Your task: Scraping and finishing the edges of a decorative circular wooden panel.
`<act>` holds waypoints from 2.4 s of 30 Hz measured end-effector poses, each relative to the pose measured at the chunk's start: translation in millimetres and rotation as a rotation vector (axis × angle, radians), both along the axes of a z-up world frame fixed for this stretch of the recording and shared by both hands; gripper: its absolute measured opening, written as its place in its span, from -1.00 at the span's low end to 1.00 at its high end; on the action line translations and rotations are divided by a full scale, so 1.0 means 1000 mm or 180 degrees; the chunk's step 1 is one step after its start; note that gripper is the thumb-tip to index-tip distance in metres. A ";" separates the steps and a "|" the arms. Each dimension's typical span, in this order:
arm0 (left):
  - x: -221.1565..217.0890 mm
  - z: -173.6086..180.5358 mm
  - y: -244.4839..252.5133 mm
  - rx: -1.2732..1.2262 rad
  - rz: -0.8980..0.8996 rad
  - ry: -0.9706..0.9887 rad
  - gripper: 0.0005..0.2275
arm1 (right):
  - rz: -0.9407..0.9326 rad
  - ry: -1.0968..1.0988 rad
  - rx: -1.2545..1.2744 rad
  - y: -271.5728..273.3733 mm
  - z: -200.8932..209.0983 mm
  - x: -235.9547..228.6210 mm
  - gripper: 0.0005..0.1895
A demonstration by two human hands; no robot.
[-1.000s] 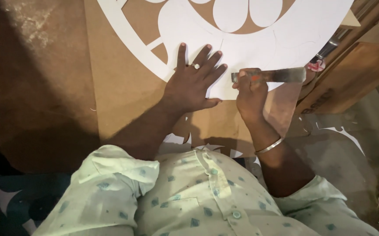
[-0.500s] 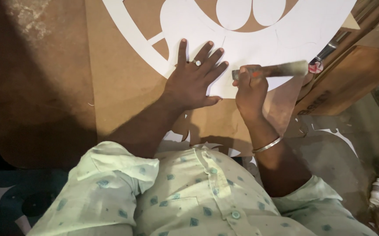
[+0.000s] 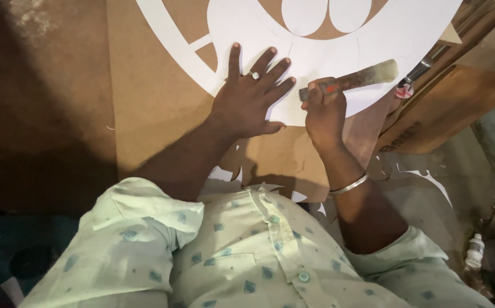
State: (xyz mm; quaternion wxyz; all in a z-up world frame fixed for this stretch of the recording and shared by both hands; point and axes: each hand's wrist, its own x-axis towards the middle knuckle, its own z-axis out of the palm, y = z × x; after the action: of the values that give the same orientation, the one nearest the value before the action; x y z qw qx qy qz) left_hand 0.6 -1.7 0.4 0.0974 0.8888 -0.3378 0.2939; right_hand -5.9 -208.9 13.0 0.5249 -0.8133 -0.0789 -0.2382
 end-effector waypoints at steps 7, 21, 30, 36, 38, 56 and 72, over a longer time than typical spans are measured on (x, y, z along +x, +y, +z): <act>-0.003 0.005 -0.001 0.0148 0.0090 0.0078 -0.16 | -0.0030 0.0040 -0.0306 0.000 -0.002 -0.004 -0.84; -0.001 0.004 -0.002 0.0207 0.0126 0.0175 -0.15 | -0.0026 -0.0042 -0.0587 0.002 -0.009 -0.017 -0.82; -0.002 0.004 -0.002 0.0226 0.0146 0.0160 -0.15 | 0.0015 0.0014 -0.0730 0.001 -0.013 -0.023 -0.82; -0.003 0.004 -0.002 0.0299 0.0199 0.0186 -0.14 | 0.0105 0.0102 -0.0695 -0.001 -0.016 -0.024 -0.81; -0.002 0.002 -0.003 0.0247 0.0177 0.0121 -0.14 | 0.0239 0.0040 -0.0527 -0.003 -0.020 -0.023 -0.81; -0.006 0.010 0.002 0.0108 0.0019 0.0263 -0.18 | -0.0168 -0.0273 0.0050 -0.011 -0.019 -0.009 -0.86; -0.005 0.009 0.000 0.0173 0.0068 0.0272 -0.18 | -0.0168 -0.0311 -0.0365 -0.007 -0.007 -0.007 -0.78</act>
State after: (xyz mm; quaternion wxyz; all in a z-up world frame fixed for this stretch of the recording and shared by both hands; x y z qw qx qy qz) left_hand -4.5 -1.5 9.3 0.0845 0.9064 -0.3317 0.2475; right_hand -13.3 -216.3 6.4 0.4665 -0.8313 -0.0965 -0.2864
